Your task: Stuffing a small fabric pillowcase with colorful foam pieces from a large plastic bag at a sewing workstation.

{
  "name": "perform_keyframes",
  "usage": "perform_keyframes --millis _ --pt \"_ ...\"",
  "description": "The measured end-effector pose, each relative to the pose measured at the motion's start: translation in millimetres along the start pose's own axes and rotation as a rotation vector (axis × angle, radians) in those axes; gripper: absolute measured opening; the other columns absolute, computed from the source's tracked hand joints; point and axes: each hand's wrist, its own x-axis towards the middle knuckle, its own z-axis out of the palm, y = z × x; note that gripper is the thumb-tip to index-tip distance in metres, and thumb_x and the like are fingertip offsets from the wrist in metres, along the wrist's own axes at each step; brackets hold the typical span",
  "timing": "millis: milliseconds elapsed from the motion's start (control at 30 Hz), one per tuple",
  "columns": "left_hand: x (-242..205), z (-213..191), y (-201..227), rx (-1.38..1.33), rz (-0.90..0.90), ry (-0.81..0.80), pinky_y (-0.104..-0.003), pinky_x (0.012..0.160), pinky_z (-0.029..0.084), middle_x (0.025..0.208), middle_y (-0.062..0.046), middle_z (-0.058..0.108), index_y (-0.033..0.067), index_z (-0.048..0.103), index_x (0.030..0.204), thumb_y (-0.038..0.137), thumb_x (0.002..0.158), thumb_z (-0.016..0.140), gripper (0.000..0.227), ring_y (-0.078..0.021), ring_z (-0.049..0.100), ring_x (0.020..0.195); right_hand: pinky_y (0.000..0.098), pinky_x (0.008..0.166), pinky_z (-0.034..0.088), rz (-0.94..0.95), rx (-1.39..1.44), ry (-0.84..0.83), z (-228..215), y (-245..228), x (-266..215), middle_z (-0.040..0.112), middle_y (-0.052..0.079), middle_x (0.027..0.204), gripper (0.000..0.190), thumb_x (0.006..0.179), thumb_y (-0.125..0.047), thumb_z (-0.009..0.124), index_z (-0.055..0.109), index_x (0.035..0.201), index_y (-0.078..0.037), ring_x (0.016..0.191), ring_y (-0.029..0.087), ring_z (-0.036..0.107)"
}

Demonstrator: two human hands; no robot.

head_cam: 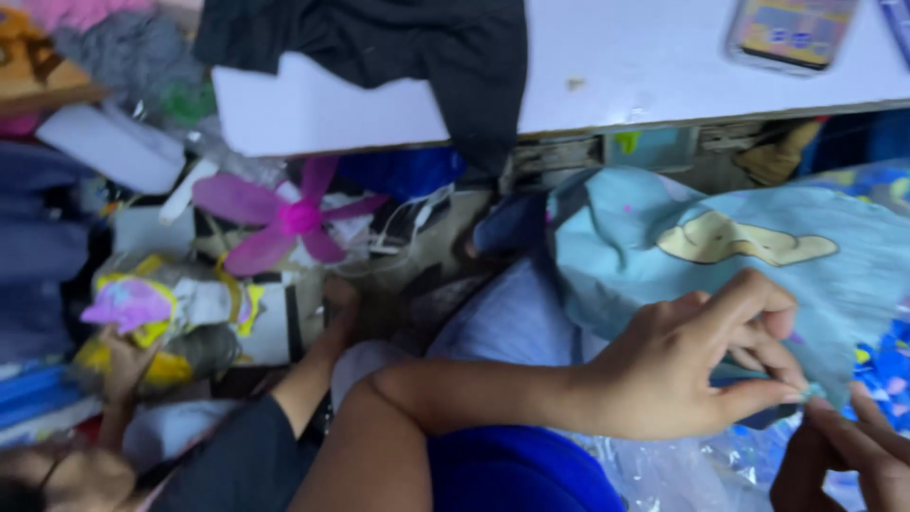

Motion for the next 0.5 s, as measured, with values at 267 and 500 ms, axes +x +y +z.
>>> perform_keyframes --millis 267,500 --pt "-6.8 10.5 -15.9 -0.383 -0.075 0.081 -0.024 0.089 0.054 0.095 -0.004 0.066 0.0095 0.036 0.104 0.012 0.090 0.062 0.029 -0.0116 0.064 0.085 0.0481 0.102 0.053 -0.090 -0.065 0.056 12.3 5.3 1.4 0.069 0.043 0.119 0.014 0.112 0.036 0.067 0.065 0.117 0.023 0.115 0.050 0.071" --pt "-0.5 28.3 -37.1 -0.880 -0.350 0.134 -0.021 0.079 0.051 0.098 -0.017 0.063 0.0091 0.033 0.117 0.012 0.080 0.069 0.052 -0.0158 0.064 0.081 0.0503 0.099 0.052 -0.092 -0.060 0.137 14.9 3.7 -4.2 0.068 0.048 0.124 0.014 0.110 0.036 0.066 0.064 0.114 0.023 0.102 0.048 0.066"
